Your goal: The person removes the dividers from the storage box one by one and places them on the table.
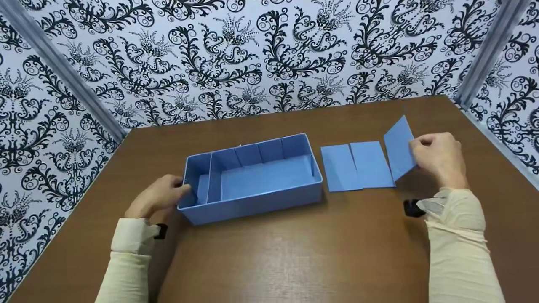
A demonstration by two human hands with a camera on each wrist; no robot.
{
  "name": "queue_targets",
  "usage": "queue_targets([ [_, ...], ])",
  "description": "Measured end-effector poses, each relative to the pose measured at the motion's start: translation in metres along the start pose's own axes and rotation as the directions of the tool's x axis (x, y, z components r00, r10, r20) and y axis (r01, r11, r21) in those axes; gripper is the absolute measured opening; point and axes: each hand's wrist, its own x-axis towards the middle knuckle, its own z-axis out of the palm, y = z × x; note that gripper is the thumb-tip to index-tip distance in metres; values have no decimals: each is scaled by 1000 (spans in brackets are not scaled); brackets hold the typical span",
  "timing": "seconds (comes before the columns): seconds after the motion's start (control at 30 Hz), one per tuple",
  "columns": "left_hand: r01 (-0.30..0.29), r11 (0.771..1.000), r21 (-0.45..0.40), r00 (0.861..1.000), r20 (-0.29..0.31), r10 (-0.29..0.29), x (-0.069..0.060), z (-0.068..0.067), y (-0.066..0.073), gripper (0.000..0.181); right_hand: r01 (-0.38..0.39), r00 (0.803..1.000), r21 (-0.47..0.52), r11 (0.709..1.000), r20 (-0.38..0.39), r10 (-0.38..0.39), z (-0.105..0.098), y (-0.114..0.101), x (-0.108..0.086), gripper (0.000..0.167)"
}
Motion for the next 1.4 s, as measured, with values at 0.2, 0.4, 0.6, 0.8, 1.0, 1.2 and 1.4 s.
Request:
queue_targets([
  [0.2,-28,999,15,1000,-12,28,0,-2,-1,35,-6,1000,13,1000,25,5,1,1,1,49],
  [0.4,-20,1000,17,1000,-14,20,0,-1,0,34,-32,999,4,999,29,32,3,6,2,50],
  [0.6,-5,1000,-11,1000,-8,5,-1,0,0,34,-78,996,15,997,48,78,6,9,3,51],
  [0.8,8,999,-33,1000,1,-8,-1,0,0,36,-108,992,30,994,75,105,8,14,3,53],
  [1.0,9,1000,-1,1000,4,-9,0,1,1,35,-96,994,15,995,53,95,9,21,5,53],
  [1.2,-12,999,36,1000,1,12,1,0,0,32,-95,994,2,995,51,95,10,27,6,55],
  [1.4,-19,999,45,1000,-4,19,3,-1,-1,30,-84,995,2,996,63,83,12,31,7,55],
])
